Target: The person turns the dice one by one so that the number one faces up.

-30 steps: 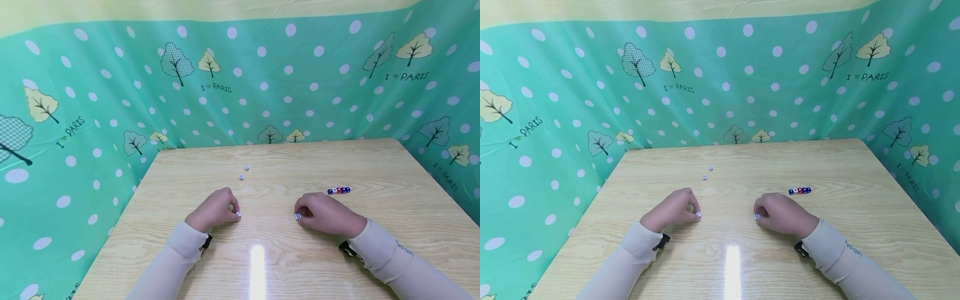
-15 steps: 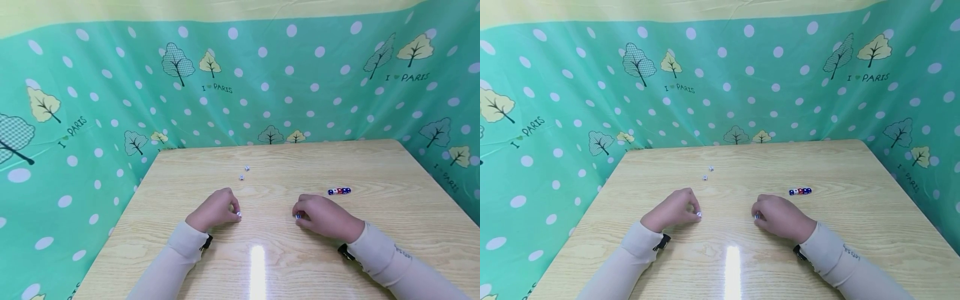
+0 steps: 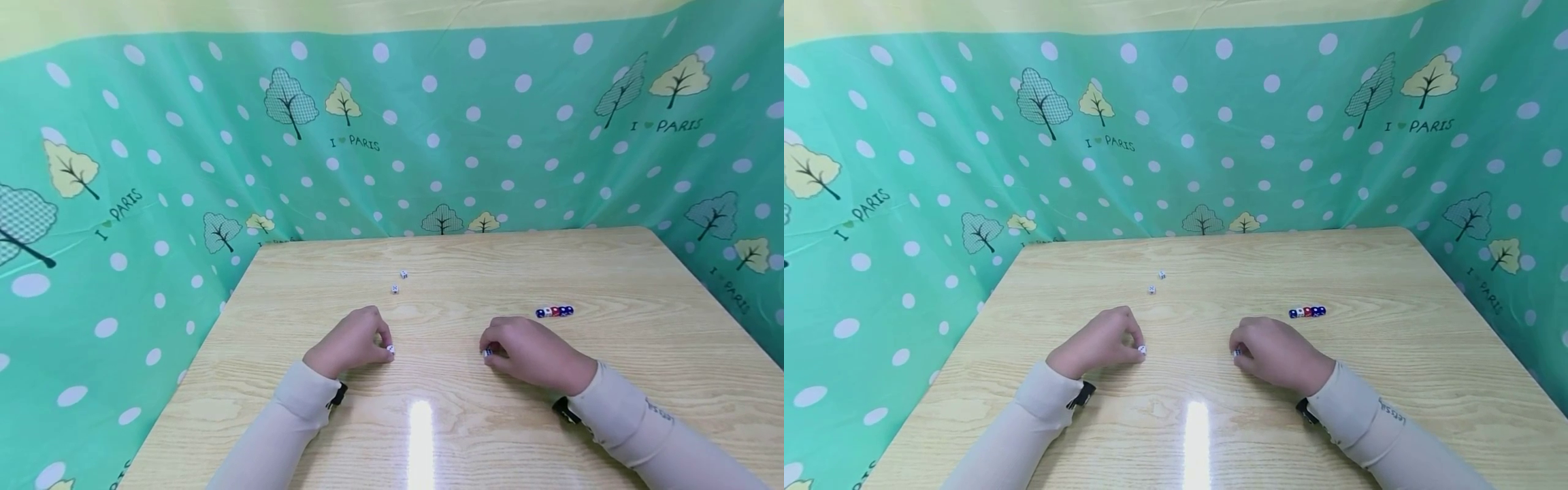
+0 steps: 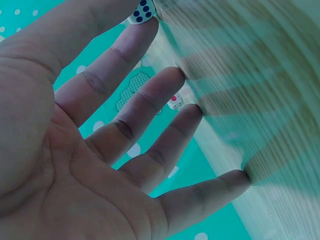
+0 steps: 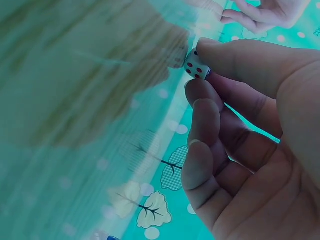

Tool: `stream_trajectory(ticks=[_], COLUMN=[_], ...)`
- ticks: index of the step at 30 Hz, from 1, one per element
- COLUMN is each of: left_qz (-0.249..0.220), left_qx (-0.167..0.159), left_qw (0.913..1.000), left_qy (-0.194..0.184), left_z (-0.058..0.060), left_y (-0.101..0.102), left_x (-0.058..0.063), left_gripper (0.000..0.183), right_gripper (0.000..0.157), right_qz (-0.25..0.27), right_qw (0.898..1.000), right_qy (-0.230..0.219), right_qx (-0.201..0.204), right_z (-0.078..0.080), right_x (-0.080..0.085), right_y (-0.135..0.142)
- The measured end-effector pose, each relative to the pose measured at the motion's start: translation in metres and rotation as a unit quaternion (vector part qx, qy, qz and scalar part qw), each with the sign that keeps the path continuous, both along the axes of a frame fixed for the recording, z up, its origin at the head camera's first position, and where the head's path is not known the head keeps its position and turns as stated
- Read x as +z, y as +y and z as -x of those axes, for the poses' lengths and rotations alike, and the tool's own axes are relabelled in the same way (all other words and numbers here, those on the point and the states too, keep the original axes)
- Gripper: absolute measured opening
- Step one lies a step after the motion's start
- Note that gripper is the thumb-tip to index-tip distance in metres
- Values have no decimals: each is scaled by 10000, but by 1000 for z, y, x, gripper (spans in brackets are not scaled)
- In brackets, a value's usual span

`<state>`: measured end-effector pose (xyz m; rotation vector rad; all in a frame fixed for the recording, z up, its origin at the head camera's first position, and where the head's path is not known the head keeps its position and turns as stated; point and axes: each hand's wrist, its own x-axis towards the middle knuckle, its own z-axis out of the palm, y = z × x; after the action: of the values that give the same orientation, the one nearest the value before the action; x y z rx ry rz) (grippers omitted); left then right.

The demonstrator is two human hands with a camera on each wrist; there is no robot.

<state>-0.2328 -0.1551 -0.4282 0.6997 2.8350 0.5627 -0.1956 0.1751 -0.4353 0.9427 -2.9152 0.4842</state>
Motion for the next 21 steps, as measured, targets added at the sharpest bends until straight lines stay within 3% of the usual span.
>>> stream_trajectory(ticks=[21], left_qz=[-32], left_qx=[-11], left_qw=[10000], left_qy=[-53], left_z=[1], left_y=[0], left_x=[0], left_gripper=[21], right_gripper=[14], right_qz=[406], right_qw=[9978], right_qy=[-524], right_qx=[-58], right_z=[6], right_x=[1], right_y=[7])
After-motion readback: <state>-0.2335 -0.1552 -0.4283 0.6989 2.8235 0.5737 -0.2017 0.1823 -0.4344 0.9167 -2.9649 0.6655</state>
